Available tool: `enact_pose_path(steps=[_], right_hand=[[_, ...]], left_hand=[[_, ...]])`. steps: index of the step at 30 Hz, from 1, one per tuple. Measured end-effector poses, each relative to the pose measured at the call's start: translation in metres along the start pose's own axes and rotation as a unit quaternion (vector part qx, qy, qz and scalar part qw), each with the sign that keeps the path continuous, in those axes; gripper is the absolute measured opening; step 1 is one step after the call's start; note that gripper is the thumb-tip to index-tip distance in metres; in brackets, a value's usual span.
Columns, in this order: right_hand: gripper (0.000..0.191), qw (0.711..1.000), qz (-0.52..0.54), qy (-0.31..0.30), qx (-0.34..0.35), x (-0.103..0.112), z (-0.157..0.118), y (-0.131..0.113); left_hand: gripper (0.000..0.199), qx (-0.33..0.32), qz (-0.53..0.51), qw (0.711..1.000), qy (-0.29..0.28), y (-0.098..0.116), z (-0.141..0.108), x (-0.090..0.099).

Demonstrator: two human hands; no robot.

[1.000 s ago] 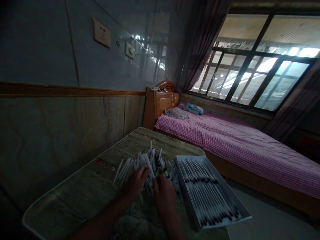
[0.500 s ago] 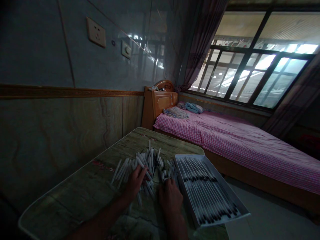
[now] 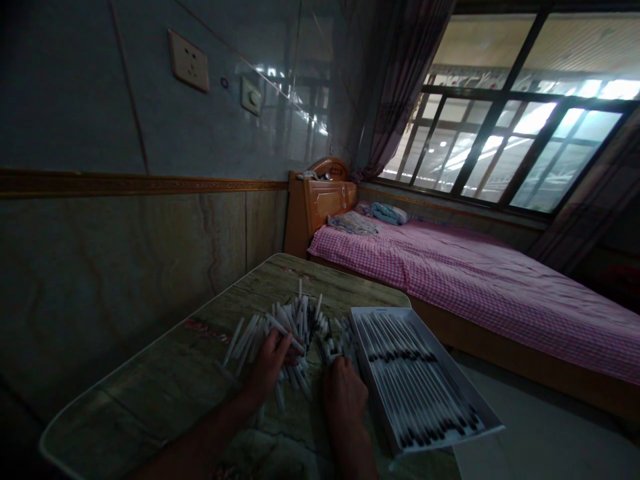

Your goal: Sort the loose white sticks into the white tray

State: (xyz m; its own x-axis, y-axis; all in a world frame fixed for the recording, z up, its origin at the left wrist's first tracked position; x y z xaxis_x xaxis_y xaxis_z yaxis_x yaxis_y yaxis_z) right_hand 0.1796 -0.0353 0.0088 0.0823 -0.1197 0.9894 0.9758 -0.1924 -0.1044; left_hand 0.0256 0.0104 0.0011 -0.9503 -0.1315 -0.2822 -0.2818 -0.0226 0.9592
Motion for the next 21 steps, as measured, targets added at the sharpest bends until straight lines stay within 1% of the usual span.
enact_pose_path(steps=[2, 5, 7, 9, 11, 13, 16, 18, 21], right_hand=[[0.027, 1.000, -0.001, 0.002, -0.005, 0.001, -0.001, 0.000], [0.024, 1.000, 0.010, 0.022, -0.009, -0.001, -0.001, 0.002], [0.024, 0.998, 0.042, 0.045, 0.000, -0.006, -0.001, 0.003], [0.024, 0.992, 0.101, 0.074, 0.028, -0.015, -0.001, 0.005], [0.023, 0.974, 0.183, 0.115, 0.070, -0.024, -0.001, 0.006], [0.024, 0.945, 0.267, 0.155, 0.111, -0.031, 0.000, 0.006], [0.027, 0.909, 0.351, 0.173, 0.145, -0.033, 0.001, 0.006], [0.028, 0.899, 0.375, 0.166, 0.151, -0.032, 0.001, 0.005], [0.028, 0.897, 0.383, 0.160, 0.154, -0.028, -0.001, 0.004]], left_hand=[[0.026, 0.009, -0.014, 1.000, 0.005, 0.001, 0.000, 0.002], [0.025, 0.024, -0.048, 0.998, 0.022, 0.001, 0.003, 0.005], [0.023, 0.037, -0.085, 0.995, 0.039, -0.001, 0.006, 0.008], [0.020, 0.049, -0.126, 0.989, 0.060, -0.003, 0.011, 0.010], [0.018, 0.060, -0.158, 0.983, 0.078, -0.003, 0.014, 0.011], [0.016, 0.066, -0.182, 0.977, 0.088, -0.001, 0.016, 0.012], [0.014, 0.074, -0.211, 0.969, 0.101, 0.003, 0.015, 0.012], [0.013, 0.081, -0.227, 0.964, 0.111, 0.006, 0.015, 0.012], [0.013, 0.086, -0.240, 0.960, 0.118, 0.008, 0.014, 0.012]])
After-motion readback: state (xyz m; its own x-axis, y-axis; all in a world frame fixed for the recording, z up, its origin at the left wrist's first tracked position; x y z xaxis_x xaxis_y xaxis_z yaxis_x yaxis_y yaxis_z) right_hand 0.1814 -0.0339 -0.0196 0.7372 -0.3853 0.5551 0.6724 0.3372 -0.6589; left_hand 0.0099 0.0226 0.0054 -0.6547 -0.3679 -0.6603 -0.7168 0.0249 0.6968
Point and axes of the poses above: each hand's wrist, its own z-axis towards the middle knuckle, its own x-axis out of the back of the hand, y = z × x, the point moved 1 cm from there along z, towards the middle knuckle, and after that the axes turned 3 degrees about y, right-handed, at the moved point
